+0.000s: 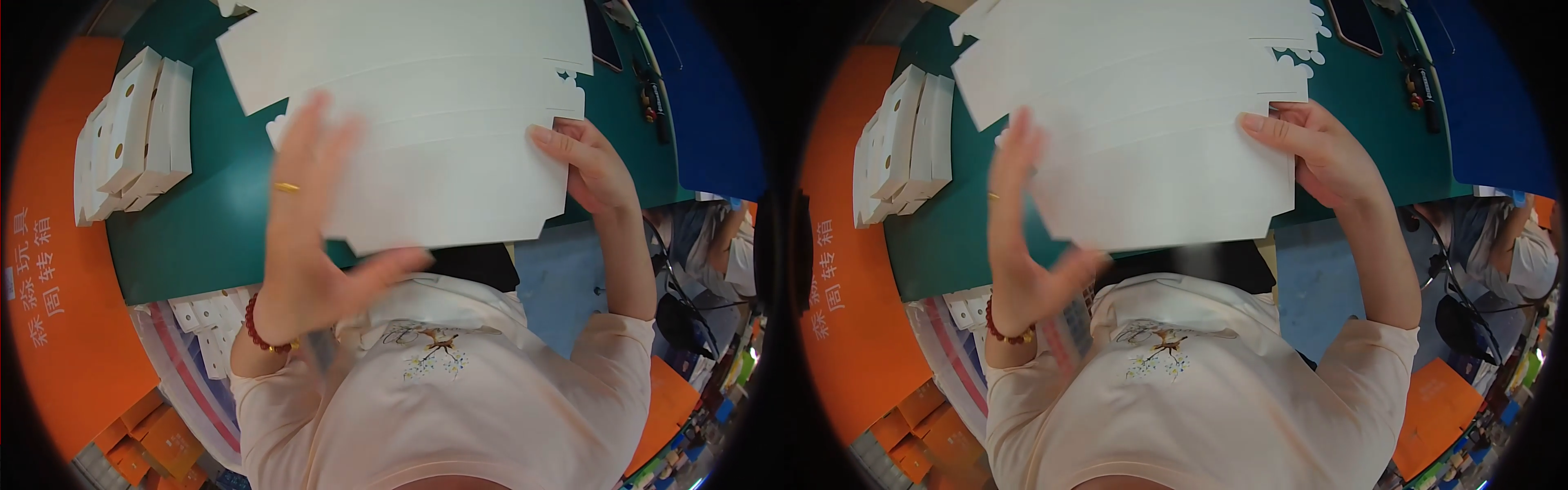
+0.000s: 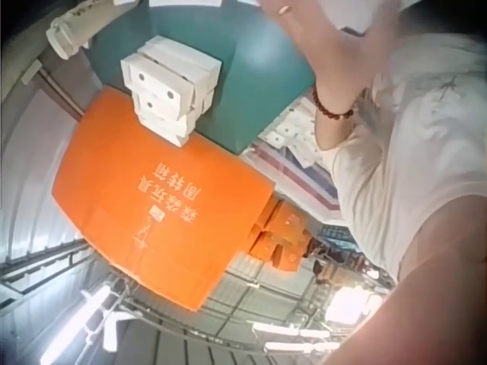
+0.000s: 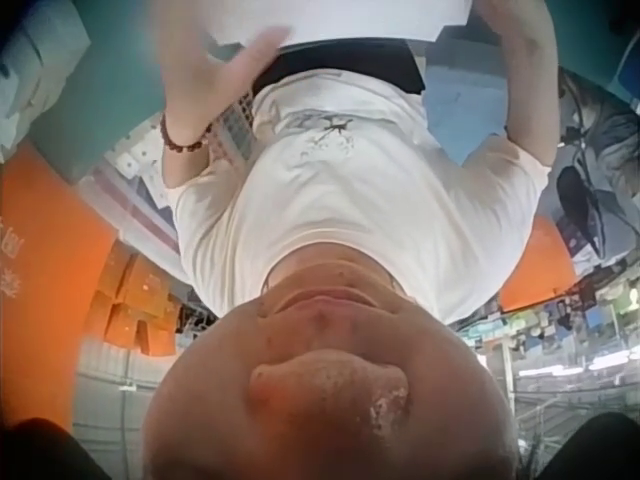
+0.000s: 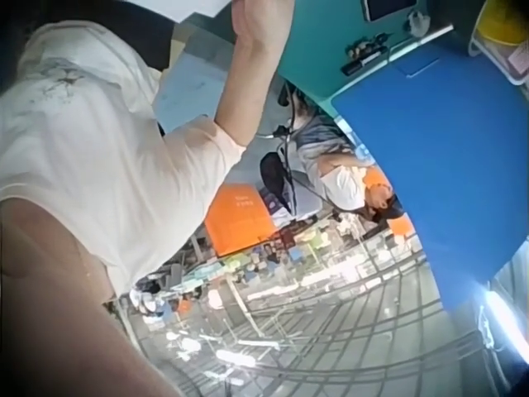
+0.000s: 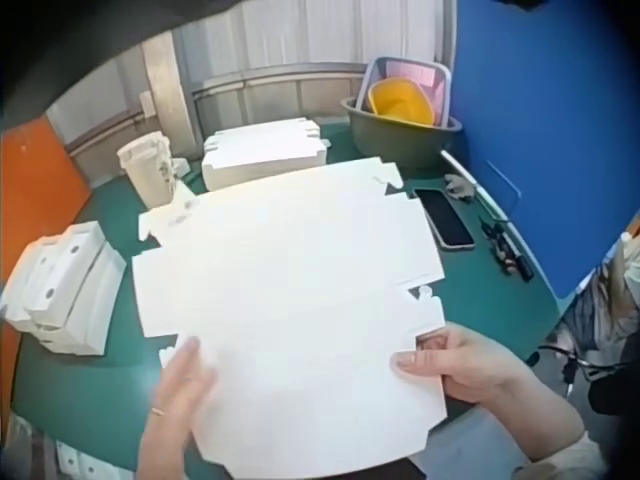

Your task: Assembling and folding white cardboard packaging components on a factory workbench.

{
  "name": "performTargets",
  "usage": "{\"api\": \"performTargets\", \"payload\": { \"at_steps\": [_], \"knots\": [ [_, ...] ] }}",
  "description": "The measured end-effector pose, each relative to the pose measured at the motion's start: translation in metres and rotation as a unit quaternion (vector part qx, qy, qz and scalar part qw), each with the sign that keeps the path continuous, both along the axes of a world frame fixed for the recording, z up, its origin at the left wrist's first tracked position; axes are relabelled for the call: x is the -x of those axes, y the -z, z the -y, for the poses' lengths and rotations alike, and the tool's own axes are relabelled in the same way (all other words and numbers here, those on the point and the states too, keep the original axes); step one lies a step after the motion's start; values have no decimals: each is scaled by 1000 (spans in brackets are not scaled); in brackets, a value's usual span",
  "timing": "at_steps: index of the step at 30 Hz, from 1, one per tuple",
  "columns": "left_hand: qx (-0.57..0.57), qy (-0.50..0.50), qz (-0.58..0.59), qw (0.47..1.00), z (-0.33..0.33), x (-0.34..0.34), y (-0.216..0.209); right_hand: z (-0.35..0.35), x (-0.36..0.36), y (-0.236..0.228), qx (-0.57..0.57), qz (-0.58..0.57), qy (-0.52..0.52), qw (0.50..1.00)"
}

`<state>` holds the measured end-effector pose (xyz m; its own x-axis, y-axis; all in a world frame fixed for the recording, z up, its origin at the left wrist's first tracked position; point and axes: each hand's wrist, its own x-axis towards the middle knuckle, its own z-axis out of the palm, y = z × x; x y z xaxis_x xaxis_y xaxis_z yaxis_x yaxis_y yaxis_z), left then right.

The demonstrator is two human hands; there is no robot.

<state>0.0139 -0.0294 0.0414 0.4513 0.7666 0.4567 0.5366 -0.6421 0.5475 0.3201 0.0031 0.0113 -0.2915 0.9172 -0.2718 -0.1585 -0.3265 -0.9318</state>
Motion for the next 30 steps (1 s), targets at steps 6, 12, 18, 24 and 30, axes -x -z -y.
{"api": "performTargets", "payload": {
  "at_steps": [6, 12, 18, 24, 30],
  "knots": [
    [211, -168, 486, 831, -11, 6, 36, -6, -1, 7, 25, -58, 29, 998],
    [444, -105, 490, 743, -12, 5, 47, -16, 6, 3, 107, 17, 35, 994],
    [413, -162, 466, 765, -14, 1, 43, 0, 18, -7, 107, 27, 88, 990],
    [157, -168, 15, 973, -23, 59, 23, 3, 1, -1, 65, 79, 67, 992],
    [198, -126, -133, 963, -50, 122, 12, 0, 2, 6, 47, 102, 33, 993]
  ]
}}
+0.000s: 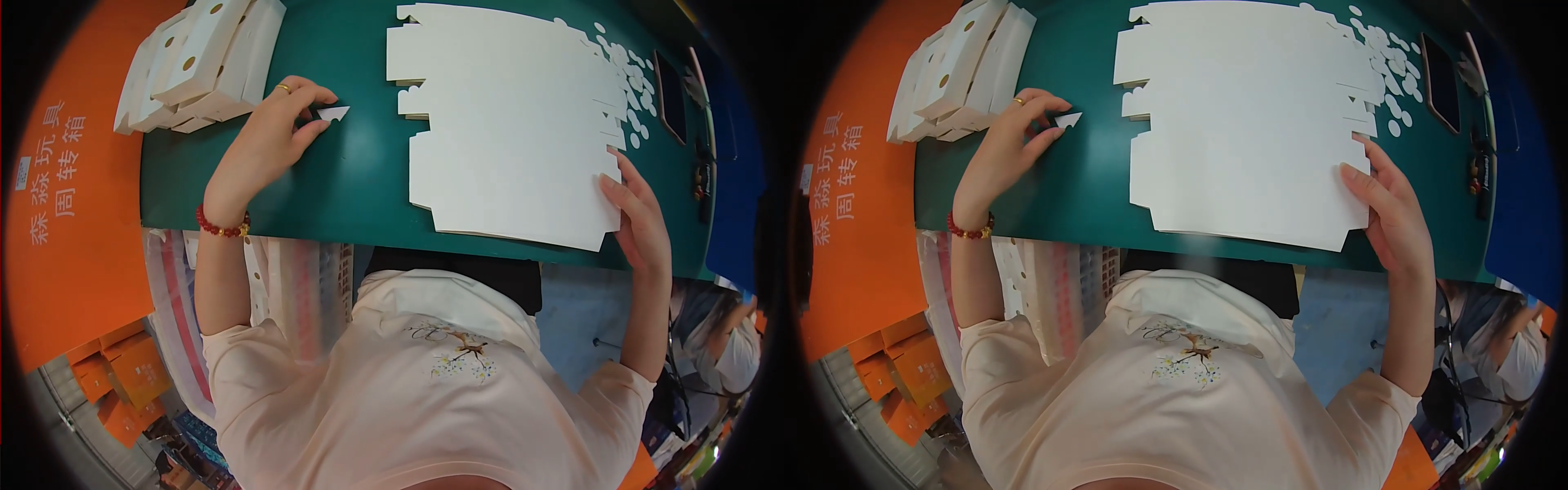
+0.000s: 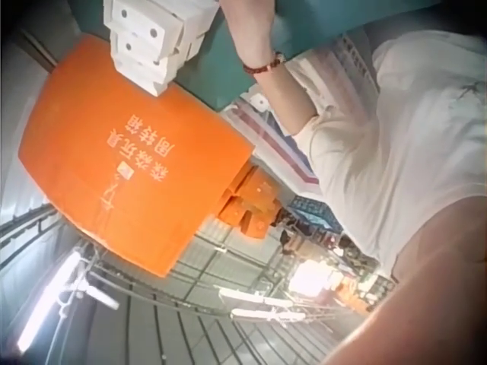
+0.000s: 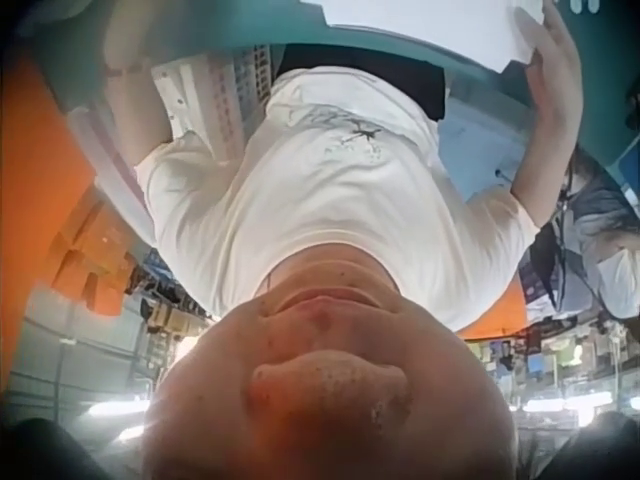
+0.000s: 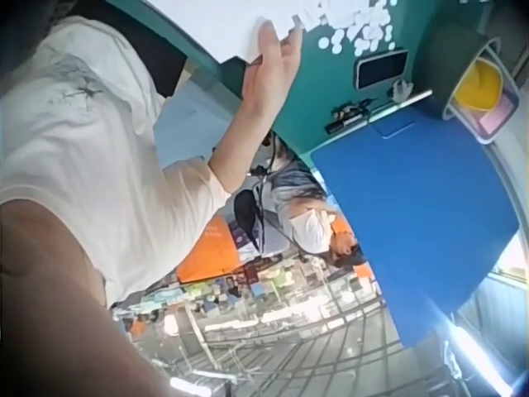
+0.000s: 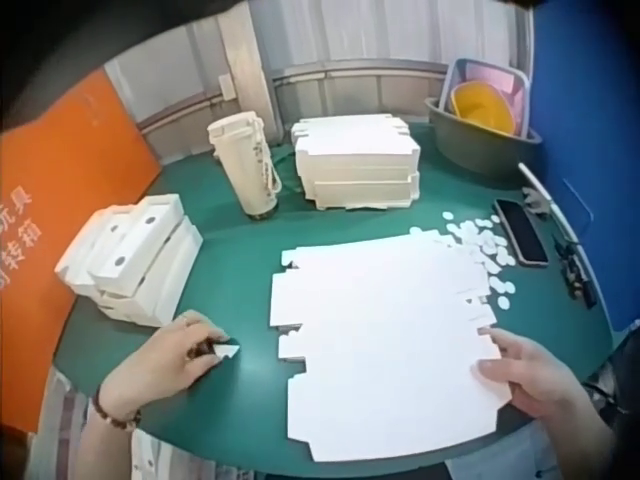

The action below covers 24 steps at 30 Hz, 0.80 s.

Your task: Assembling and folding white cardboard packaging components on a factory workbench.

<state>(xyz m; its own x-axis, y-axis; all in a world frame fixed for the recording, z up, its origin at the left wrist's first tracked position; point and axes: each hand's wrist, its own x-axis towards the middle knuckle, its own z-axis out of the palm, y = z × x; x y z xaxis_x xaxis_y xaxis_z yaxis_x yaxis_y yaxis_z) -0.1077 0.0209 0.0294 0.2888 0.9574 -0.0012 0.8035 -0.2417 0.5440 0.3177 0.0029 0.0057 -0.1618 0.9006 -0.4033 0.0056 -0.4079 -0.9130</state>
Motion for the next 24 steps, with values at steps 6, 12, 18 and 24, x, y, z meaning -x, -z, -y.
{"api": "performTargets", "payload": {
  "at_steps": [6, 12, 18, 24],
  "knots": [
    [97, -29, -33, 994, -13, 6, -6, 1, -5, 5, 0, -20, 3, 1000],
    [26, -12, 29, 999, -33, -24, -22, 1, -2, 1, -5, -27, 24, 999],
    [-116, 199, 145, 962, -92, -165, -35, 1, 1, 2, -11, -69, 1, 998],
    [-147, 203, 105, 962, -170, -290, 4, 3, 5, 0, -6, -49, -25, 998]
  ]
}}
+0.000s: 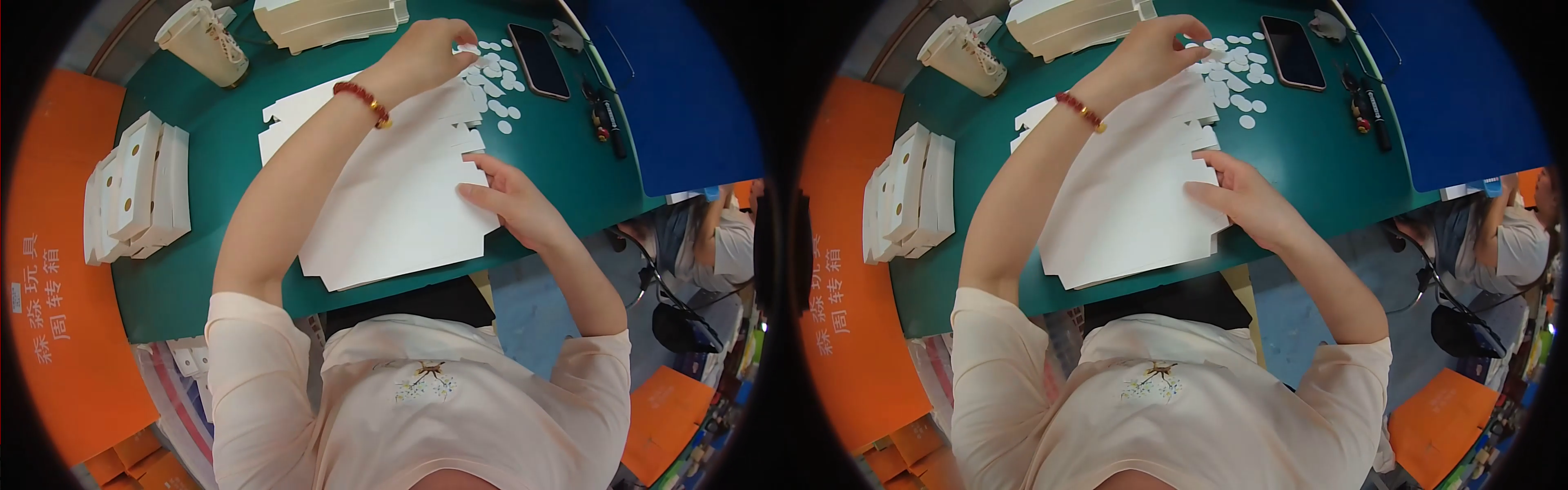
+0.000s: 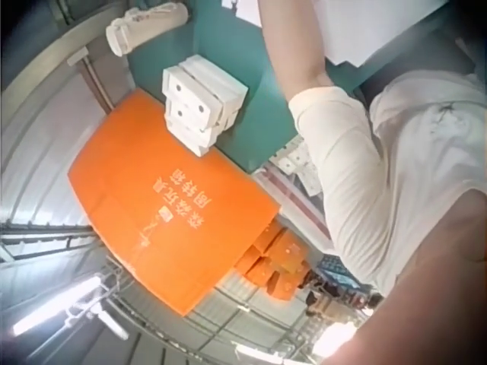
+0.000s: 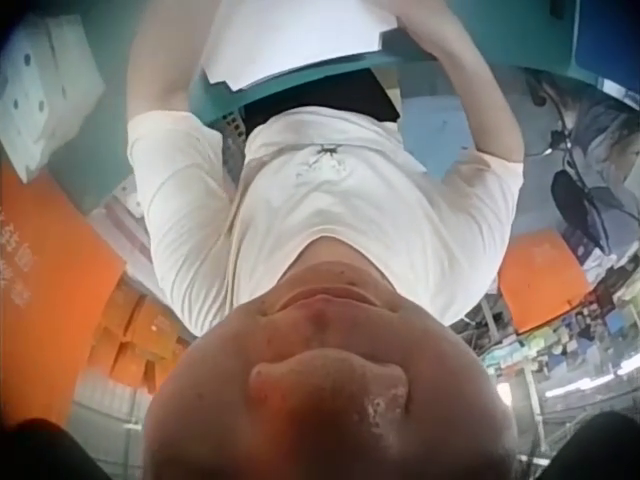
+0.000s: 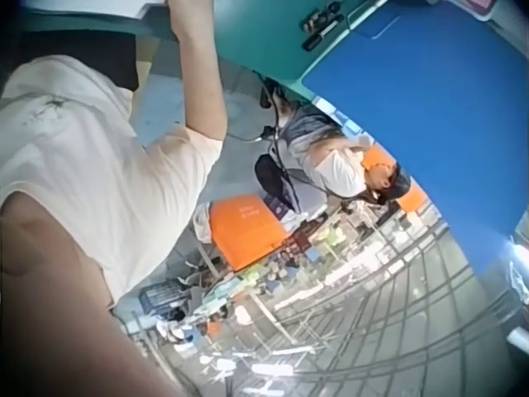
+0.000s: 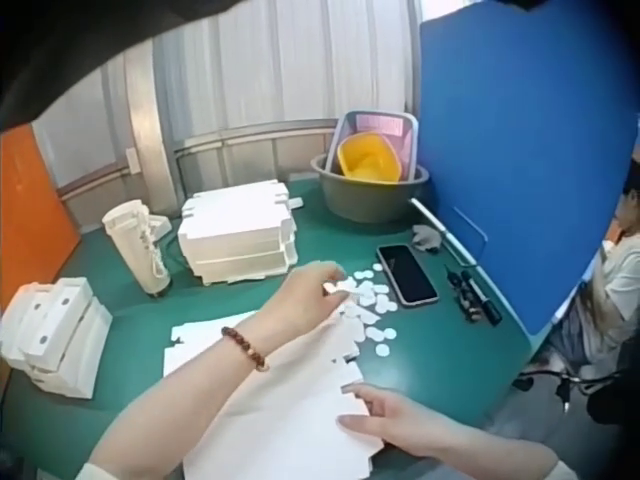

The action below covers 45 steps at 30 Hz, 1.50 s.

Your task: Assembling and folding white cardboard packaging components on a factory workbench.

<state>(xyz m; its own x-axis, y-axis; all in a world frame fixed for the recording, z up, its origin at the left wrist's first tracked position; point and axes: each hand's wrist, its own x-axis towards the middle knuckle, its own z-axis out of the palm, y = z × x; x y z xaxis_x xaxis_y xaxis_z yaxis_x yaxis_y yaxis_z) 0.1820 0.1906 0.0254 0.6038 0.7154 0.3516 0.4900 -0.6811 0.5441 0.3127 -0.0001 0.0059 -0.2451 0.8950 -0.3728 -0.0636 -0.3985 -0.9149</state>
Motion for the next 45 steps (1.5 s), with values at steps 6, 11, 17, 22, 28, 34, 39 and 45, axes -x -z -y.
{"api": "performTargets", "payload": {
  "at_steps": [6, 11, 17, 22, 28, 34, 39, 45],
  "knots": [
    [-71, 6, 17, 997, 3, 39, 12, -4, -11, 11, 11, -61, 0, 998],
    [-39, -143, 56, 987, 59, 144, -3, -4, -11, -3, 45, -111, 37, 992],
    [416, -300, 90, 854, 135, 256, -13, -11, -16, -22, 61, -207, 31, 976],
    [549, -309, 539, 560, 169, 202, -13, -9, -15, -1, 40, -169, 20, 985],
    [464, -153, 553, 675, 153, 213, 16, -2, -8, -13, -61, -25, -43, 997],
    [275, -24, 556, 784, 131, 201, -38, -21, -2, -33, -228, 36, 29, 972],
    [177, -39, 512, 840, 123, 193, -40, -31, 4, -17, -238, 32, 80, 967],
    [185, -161, 439, 864, 154, 190, -16, -25, 0, -11, -209, -11, 116, 971]
  ]
}}
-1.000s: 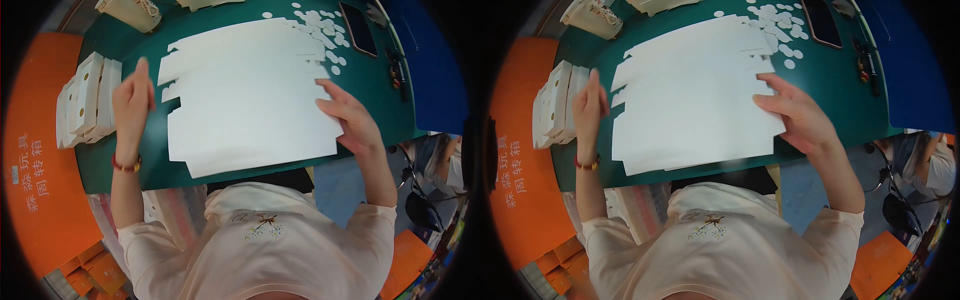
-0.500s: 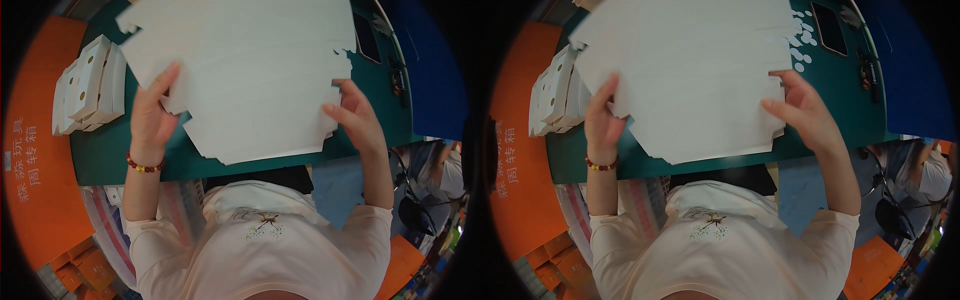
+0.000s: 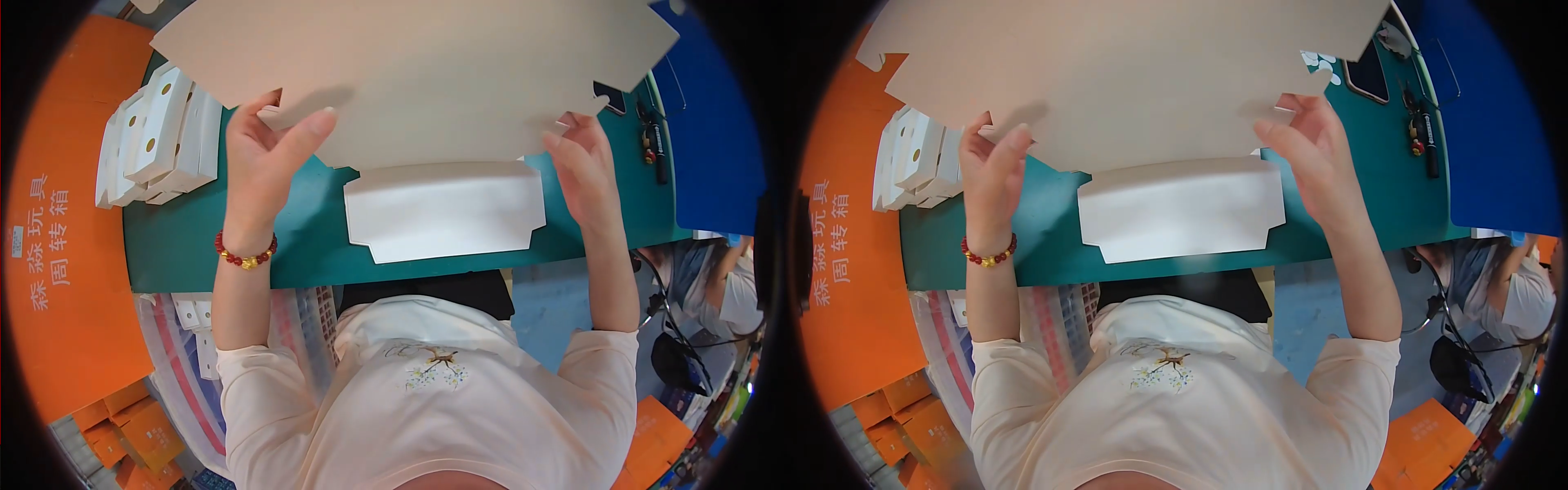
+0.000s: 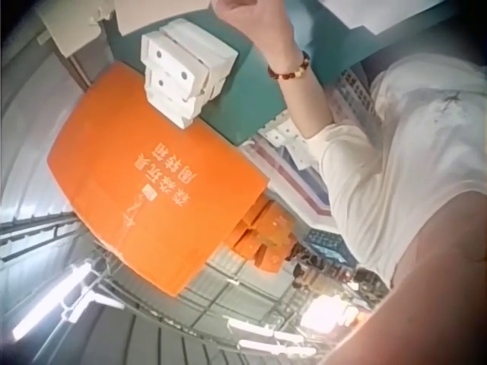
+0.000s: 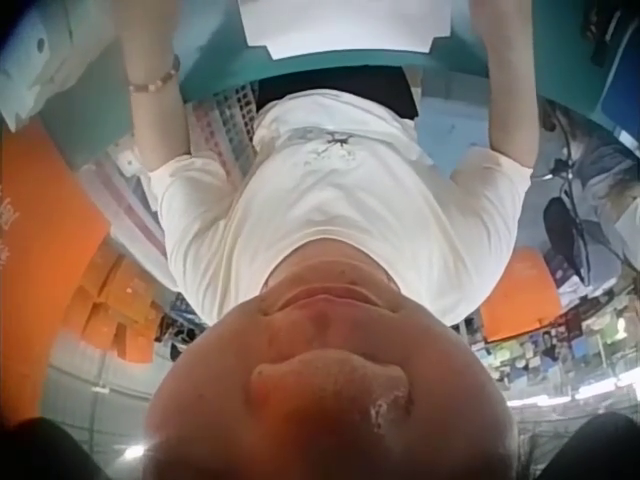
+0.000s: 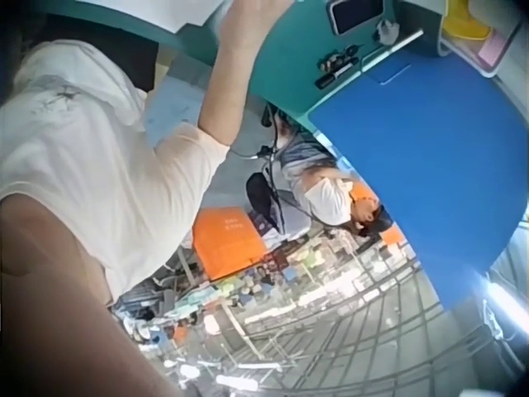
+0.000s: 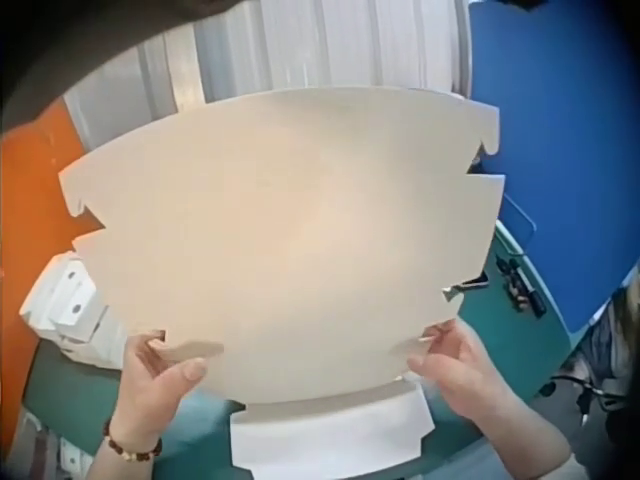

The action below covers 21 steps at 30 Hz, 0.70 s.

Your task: Assembling and folding white cardboard packaging components on a factory workbench.

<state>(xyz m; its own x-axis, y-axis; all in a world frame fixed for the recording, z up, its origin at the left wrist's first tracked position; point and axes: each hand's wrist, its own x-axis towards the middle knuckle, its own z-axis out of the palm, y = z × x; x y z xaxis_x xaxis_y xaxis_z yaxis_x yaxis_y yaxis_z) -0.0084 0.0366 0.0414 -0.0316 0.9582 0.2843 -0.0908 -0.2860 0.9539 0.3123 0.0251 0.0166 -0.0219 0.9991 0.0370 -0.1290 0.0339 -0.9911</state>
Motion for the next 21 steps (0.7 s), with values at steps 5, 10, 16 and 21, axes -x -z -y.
{"api": "performTargets", "payload": {
  "at_steps": [5, 10, 16, 21],
  "knots": [
    [-18, 123, 56, 991, -9, -2, 20, 2, 8, 10, 23, 43, 63, 997],
    [20, 107, -16, 994, -3, -8, 20, -2, 3, 2, 21, 91, 9, 996],
    [149, 120, -35, 981, -1, -14, 6, -10, 2, -37, 35, 80, -71, 994],
    [330, 99, 70, 936, 12, -17, 24, 10, 2, -11, 228, -115, -111, 960]
  ]
}}
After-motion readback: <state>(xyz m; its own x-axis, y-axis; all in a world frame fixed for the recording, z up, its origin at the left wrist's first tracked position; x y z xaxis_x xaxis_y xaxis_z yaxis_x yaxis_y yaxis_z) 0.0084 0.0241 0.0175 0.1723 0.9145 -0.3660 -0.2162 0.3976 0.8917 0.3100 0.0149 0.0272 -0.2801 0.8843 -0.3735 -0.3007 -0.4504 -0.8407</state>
